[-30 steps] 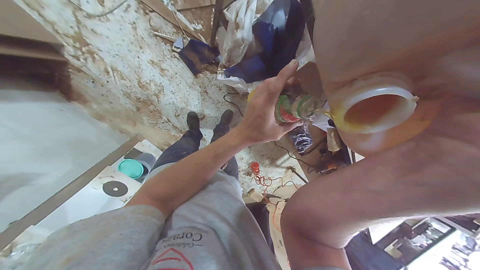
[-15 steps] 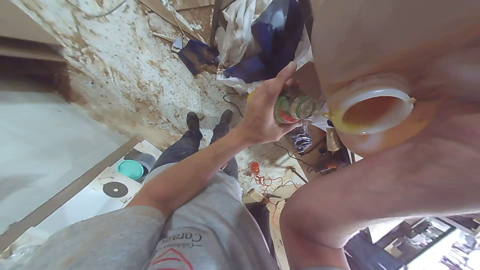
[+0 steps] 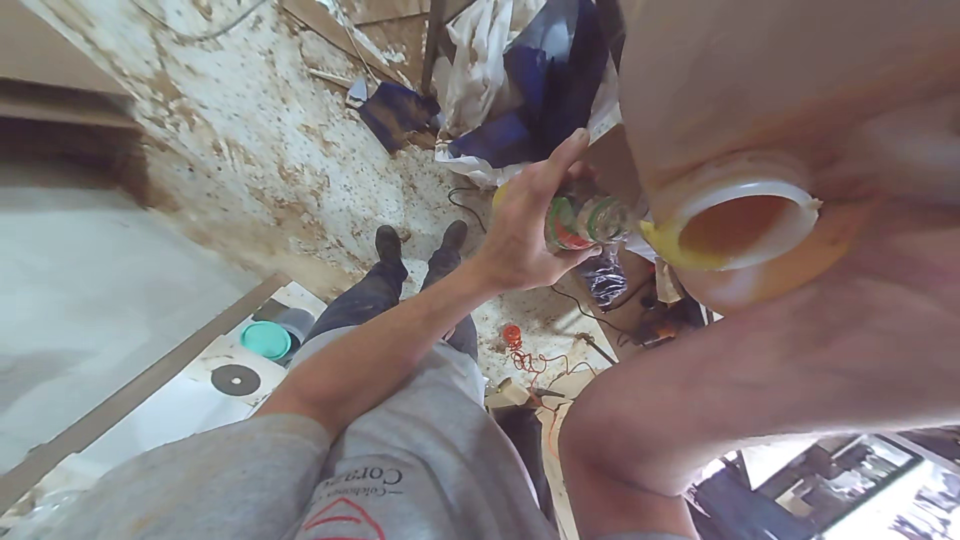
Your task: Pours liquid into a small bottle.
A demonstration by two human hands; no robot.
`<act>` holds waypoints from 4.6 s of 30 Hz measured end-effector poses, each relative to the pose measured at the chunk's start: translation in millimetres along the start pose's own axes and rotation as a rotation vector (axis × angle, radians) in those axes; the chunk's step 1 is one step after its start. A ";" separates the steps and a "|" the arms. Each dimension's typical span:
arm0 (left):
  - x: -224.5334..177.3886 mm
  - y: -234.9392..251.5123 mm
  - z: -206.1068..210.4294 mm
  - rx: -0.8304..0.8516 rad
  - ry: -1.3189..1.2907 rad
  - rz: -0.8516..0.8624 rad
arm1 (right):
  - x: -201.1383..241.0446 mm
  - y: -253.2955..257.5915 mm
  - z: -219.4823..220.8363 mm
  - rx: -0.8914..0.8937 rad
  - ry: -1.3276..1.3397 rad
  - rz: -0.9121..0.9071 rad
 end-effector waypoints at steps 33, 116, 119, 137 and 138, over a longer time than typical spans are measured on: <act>-4.5 6.0 -2.9 -0.012 -0.022 0.011 | -1.4 -1.8 0.7 0.011 0.009 0.029; -3.2 5.3 -1.2 -0.014 -0.014 0.002 | 2.1 -0.8 2.4 0.007 -0.044 0.015; -2.0 4.5 -0.7 -0.009 -0.003 0.004 | 1.6 0.3 4.7 0.012 -0.012 0.035; -2.6 4.4 -1.4 0.002 -0.015 0.008 | 3.8 4.4 -4.6 0.006 -0.070 0.000; -2.4 4.1 -1.2 0.003 -0.016 0.007 | 3.5 3.9 -1.0 0.004 -0.052 0.007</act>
Point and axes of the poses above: each hand's wrist, its own y-axis towards the middle knuckle, its own z-axis out of the palm, x = y × z, the point moved 3 cm from there along y, towards the middle knuckle, and after that the axes turned 14 degrees about y, right-handed, at the moved point
